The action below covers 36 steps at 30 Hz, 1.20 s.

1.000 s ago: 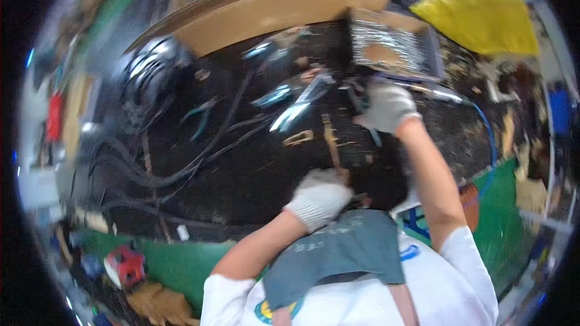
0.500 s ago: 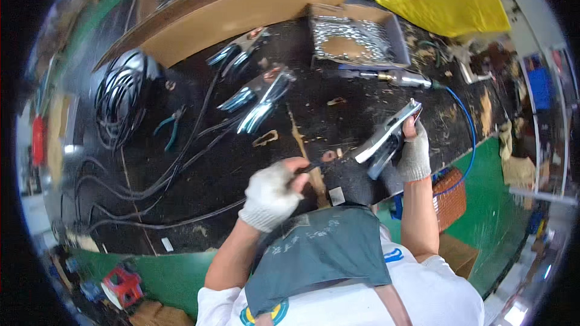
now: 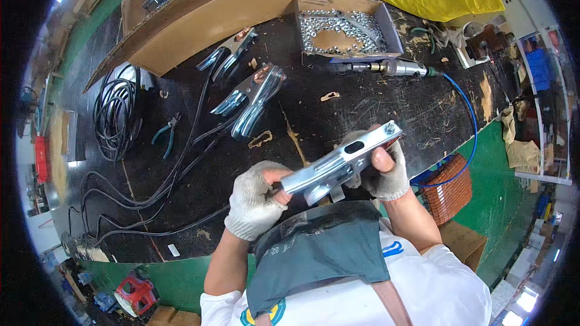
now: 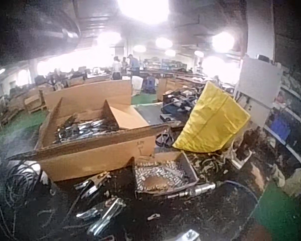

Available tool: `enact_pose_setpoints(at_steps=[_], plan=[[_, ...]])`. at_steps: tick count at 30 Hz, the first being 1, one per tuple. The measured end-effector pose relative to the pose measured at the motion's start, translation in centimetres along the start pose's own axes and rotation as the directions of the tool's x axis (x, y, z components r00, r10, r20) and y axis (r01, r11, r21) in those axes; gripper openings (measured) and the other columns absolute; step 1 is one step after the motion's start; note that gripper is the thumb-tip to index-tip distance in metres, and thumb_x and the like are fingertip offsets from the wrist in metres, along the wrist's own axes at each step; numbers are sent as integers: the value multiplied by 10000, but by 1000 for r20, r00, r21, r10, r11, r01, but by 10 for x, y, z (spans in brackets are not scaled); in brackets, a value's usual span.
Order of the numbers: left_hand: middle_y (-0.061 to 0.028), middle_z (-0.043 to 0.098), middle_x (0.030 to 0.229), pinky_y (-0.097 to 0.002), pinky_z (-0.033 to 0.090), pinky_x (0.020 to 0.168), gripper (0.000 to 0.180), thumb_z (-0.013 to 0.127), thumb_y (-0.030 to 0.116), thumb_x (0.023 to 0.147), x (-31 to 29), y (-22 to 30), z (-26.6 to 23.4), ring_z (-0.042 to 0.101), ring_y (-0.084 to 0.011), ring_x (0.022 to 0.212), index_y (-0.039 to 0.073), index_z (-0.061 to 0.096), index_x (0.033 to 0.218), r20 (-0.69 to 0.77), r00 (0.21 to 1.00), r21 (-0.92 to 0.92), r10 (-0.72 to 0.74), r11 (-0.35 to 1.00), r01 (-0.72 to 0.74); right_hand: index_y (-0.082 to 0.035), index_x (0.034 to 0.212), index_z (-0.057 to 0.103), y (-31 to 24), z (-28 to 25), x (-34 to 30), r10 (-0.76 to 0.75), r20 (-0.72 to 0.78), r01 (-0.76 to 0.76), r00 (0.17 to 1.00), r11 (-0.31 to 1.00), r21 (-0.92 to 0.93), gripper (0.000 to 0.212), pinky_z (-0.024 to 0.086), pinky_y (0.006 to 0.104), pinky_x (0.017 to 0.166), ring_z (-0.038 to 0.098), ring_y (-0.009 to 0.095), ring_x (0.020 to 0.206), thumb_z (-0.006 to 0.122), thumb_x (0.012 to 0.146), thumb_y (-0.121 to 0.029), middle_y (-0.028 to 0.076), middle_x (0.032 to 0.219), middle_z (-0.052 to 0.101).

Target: The person assembles metal spring clamps by inserting components into the clamp body and securing them with a pneumatic screwdriver.

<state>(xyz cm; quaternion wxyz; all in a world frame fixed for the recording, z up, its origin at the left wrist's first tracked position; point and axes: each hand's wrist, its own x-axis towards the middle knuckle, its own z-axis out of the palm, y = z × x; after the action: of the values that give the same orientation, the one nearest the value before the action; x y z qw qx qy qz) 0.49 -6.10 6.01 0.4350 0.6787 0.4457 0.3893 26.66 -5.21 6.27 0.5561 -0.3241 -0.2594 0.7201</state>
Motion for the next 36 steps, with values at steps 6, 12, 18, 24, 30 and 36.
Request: enact_pose_setpoints(at_steps=[6, 12, 18, 24, 30, 36], plan=[[-88, 726, 876, -294, 566, 719, 259, 885, 134, 772, -4, -2, 2, 698, -150, 791, 6, 692, 889, -34, 997, -72, -64, 996, 61, -97, 1056, 617, 16, 10, -13, 39, -28, -44, 999, 977, -210, 459, 557, 392, 829, 687, 273, 959, 867, 788, -374, 179, 1026, 703], [-113, 719, 897, -357, 575, 693, 215, 877, 123, 735, -9, 1, 4, 711, -247, 778, 40, 702, 830, -24, 974, 22, -226, 974, 226, -48, 879, 618, 8, 1, -18, 38, -23, -44, 999, 917, -397, 538, 551, 305, 699, 694, 208, 803, 862, 738, -506, 135, 894, 734], [-96, 716, 858, -318, 579, 699, 297, 903, 49, 700, -16, -8, 2, 704, -176, 782, 28, 666, 877, 3, 985, -150, -173, 974, 171, 8, 884, 639, 5, -9, -26, -55, 227, 113, 972, 962, -249, 410, 562, 431, 862, 706, 345, 994, 864, 802, -324, 289, 1076, 704], [-124, 695, 873, -343, 558, 724, 230, 855, 30, 716, -15, -11, 1, 684, -225, 791, 6, 680, 862, 56, 995, -255, -86, 962, 97, -6, 856, 646, 11, -5, -25, -40, 390, 182, 920, 925, -334, 302, 558, 428, 869, 712, 332, 1012, 865, 793, -204, 262, 1070, 715], [-115, 676, 865, -355, 544, 704, 162, 820, 43, 781, -20, -14, 5, 659, -222, 760, 1, 681, 854, 30, 993, -336, -111, 935, 114, -35, 1099, 584, 12, 6, -35, -42, 273, 140, 961, 927, -348, 437, 561, 404, 886, 701, 270, 1053, 867, 808, -196, 222, 1168, 697], [-131, 695, 878, -393, 544, 745, 142, 812, 71, 801, -25, -21, 7, 664, -253, 792, 7, 706, 870, -20, 997, -493, -69, 868, 50, -65, 1018, 624, 7, 2, -36, -82, 309, 219, 948, 870, -441, 285, 569, 379, 851, 723, 288, 1002, 829, 846, -165, 206, 1134, 716]])
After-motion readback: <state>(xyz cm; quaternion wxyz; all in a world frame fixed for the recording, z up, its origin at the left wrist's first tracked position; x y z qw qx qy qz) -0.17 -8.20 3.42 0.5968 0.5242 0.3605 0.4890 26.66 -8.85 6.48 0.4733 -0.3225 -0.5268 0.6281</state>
